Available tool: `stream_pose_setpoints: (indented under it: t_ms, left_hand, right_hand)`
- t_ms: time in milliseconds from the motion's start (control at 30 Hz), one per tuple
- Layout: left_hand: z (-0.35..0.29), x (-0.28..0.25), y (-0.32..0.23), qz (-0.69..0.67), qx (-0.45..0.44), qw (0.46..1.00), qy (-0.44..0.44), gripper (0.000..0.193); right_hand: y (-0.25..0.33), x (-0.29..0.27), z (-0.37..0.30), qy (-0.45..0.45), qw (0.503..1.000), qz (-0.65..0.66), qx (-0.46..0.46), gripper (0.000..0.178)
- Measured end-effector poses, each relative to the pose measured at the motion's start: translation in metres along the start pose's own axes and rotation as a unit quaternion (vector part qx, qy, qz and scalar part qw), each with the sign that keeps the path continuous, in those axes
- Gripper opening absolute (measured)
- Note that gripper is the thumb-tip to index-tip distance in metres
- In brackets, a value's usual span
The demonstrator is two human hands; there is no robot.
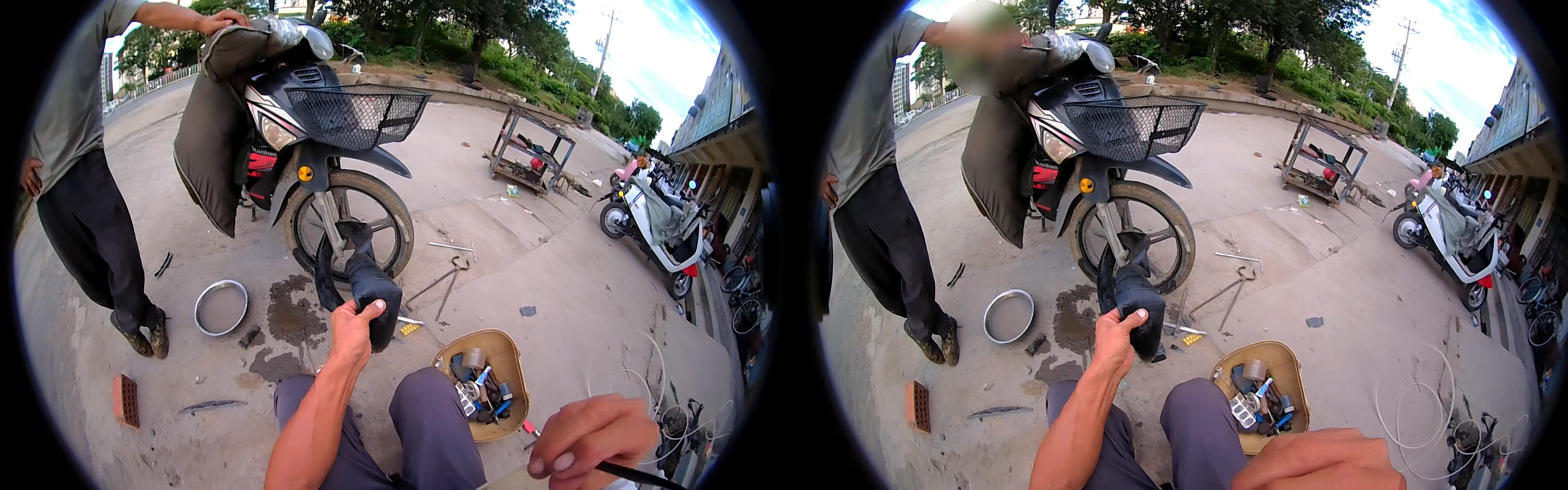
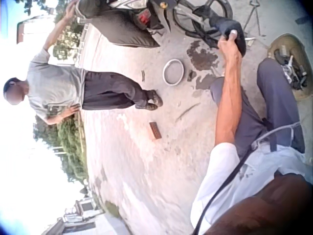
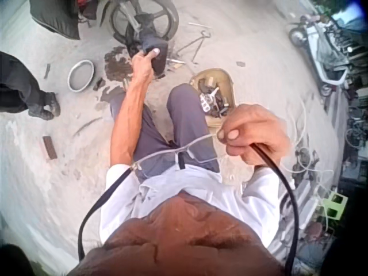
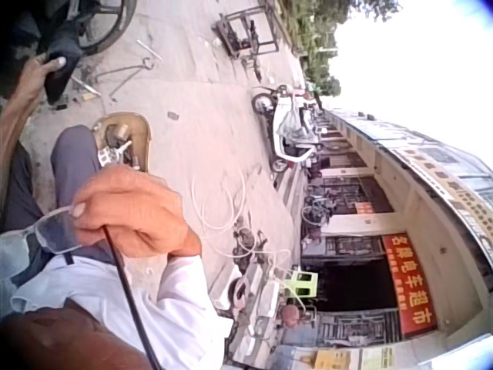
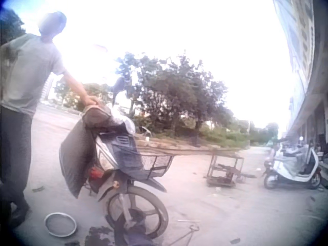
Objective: The person scrapes an inner tube with a rasp, applies a patch from a repair kit, and presses it into place by hand while seated outside near a motorcycle.
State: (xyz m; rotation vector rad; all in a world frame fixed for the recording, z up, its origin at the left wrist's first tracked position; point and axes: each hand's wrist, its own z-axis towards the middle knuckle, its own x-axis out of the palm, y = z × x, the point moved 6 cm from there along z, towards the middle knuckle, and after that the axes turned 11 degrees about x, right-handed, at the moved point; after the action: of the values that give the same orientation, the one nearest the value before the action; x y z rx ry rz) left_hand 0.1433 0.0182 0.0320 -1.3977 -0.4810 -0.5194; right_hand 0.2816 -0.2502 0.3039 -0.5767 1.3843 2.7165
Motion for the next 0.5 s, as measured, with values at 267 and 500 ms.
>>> stream_pose_setpoints:
  t_ms: [267,500]
  left_hand:
    - [0.000,-0.010,-0.008,0.000,0.015,1.000,-0.008,0.016]
    - [-0.001,-0.033,-0.013,0.002,0.023,1.000,0.001,0.016]
  right_hand:
    - [0.015,0.023,0.013,-0.035,0.985,0.010,-0.166,0.023]
    - [0.042,0.039,0.001,-0.075,0.979,0.045,-0.183,0.022]
